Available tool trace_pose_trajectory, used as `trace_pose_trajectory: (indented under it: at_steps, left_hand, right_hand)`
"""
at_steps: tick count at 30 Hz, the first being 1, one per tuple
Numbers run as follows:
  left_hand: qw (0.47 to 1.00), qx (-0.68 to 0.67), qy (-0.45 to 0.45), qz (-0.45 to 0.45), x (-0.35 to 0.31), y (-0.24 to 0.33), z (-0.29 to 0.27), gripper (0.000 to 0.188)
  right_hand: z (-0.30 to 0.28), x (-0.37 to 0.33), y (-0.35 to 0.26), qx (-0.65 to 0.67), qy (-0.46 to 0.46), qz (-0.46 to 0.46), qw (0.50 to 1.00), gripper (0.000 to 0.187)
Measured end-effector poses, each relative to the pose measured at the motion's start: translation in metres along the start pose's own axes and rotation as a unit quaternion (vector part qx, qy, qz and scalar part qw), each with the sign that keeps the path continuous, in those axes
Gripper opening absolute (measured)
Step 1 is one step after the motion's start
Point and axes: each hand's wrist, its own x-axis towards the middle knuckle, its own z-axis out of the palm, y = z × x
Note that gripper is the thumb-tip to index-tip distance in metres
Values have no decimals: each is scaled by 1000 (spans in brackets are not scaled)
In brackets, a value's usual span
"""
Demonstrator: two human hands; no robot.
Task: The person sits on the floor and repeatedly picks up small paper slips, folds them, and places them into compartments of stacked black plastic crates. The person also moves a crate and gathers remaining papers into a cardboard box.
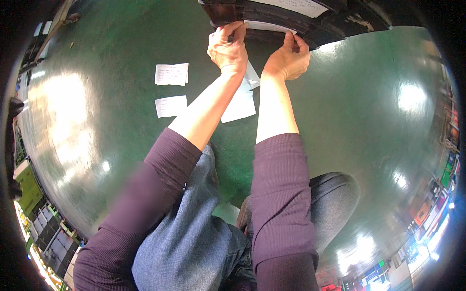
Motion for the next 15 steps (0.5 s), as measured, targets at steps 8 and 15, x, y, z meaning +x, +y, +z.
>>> trace_pose_trajectory:
  at_steps: [8,15]
  left_hand:
    - [999,30,11,16,-2,1,0,11]
    - [999,-12,-15,-29,-3,0,3,8]
  right_hand:
    - [1,-1,-4,95,-23,41,994,21]
    - [-2,-3,-11,70,-25,54,996,18]
